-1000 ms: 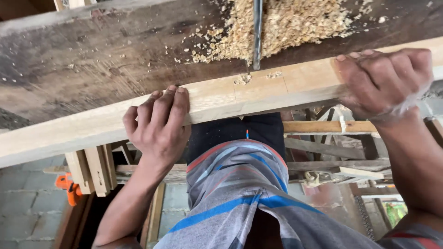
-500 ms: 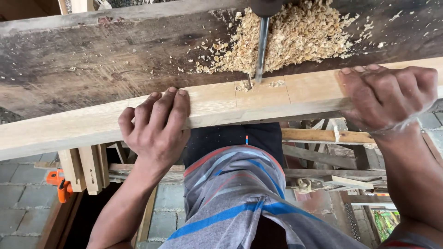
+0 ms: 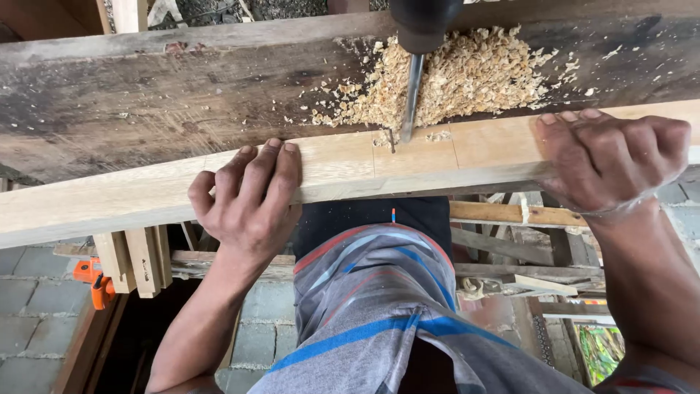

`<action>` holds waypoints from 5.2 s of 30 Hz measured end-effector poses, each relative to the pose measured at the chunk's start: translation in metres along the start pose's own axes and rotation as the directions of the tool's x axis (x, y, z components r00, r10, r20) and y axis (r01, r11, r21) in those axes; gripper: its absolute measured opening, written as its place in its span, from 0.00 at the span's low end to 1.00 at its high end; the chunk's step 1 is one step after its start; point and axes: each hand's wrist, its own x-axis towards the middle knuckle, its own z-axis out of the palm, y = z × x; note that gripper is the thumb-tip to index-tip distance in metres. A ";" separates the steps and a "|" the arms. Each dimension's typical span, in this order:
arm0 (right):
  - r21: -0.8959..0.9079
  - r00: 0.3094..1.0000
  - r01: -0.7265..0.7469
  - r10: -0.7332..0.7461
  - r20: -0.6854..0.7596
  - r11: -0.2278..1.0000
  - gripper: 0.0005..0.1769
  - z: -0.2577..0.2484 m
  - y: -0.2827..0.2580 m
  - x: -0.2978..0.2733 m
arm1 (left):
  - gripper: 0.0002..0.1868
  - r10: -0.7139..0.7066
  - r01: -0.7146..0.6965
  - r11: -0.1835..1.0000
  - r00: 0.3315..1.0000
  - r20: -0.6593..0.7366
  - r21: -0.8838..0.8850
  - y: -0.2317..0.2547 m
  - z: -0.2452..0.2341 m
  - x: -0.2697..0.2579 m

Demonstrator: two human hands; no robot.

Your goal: Drilling a series of holes into a wooden plank using a power drill

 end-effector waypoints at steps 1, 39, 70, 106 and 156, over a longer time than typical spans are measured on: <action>0.003 1.000 -0.003 0.003 0.003 1.000 0.20 -0.001 -0.001 0.000 | 0.05 0.001 -0.001 1.000 1.000 0.005 -0.002 0.000 0.000 0.000; -0.012 0.999 0.019 -0.019 0.034 1.000 0.22 -0.003 0.006 -0.001 | 0.03 -0.066 0.063 0.996 0.997 -0.044 -0.066 0.011 -0.001 -0.013; 0.009 0.987 0.098 -0.096 -0.132 0.995 0.35 0.014 0.021 -0.018 | 0.03 -0.087 0.087 0.995 0.996 -0.006 -0.048 0.018 0.000 -0.014; -0.045 0.998 -0.006 0.003 -0.069 0.999 0.20 0.004 0.007 0.002 | 0.07 0.131 -0.131 0.991 0.991 -0.025 -0.025 -0.010 -0.001 0.010; -0.139 0.991 -0.030 0.011 -0.136 0.990 0.29 0.014 0.026 -0.032 | 0.06 0.070 -0.063 0.995 0.993 -0.093 0.079 0.015 -0.005 0.020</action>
